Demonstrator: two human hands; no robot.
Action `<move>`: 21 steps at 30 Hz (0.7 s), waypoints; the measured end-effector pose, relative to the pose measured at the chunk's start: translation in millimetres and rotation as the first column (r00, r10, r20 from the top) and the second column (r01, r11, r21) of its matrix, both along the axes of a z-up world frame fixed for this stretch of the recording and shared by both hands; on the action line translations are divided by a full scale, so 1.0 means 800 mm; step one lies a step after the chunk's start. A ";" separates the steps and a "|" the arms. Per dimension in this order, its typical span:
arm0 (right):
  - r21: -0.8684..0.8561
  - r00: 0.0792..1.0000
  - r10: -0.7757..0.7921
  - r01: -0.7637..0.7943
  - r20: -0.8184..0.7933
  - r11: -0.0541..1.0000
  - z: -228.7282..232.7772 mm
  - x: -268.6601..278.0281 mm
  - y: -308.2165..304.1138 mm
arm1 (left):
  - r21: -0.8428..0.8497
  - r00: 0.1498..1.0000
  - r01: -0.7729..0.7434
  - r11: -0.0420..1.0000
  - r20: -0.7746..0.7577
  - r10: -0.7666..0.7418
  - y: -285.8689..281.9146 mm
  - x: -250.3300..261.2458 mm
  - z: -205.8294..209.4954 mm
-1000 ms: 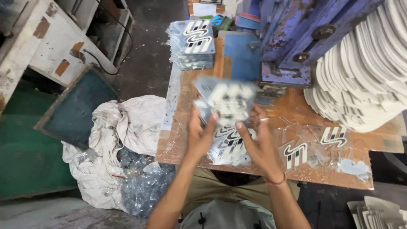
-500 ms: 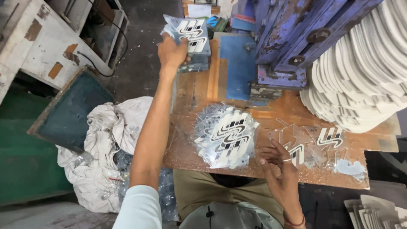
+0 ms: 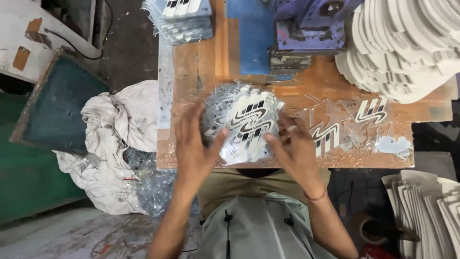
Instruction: The person is sorting and stacking small, clear plastic bags containing white and black stickers on a wooden workbench. They repeatedly pick up stacks of the bags, align them, and place them back down, organizing the items by hand.
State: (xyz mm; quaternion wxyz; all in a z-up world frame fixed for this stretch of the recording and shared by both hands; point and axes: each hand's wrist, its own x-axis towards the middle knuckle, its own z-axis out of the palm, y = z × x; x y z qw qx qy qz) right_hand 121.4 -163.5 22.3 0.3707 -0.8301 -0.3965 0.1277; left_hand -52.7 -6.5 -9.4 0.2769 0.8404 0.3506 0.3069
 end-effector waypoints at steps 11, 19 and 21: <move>-0.028 0.909 0.029 -0.019 0.416 0.999 0.000 -0.030 0.030 | -0.143 0.997 0.057 0.988 -0.035 -0.063 -0.059 -0.005 0.000; 0.028 0.957 0.093 -0.105 0.275 0.994 -0.013 -0.011 0.035 | -0.164 0.995 0.041 0.986 -0.078 -0.055 -0.063 -0.007 0.001; -0.011 0.990 0.109 -0.108 0.088 0.994 0.009 -0.008 0.048 | -0.174 0.996 0.037 0.984 -0.079 -0.051 -0.060 -0.006 0.005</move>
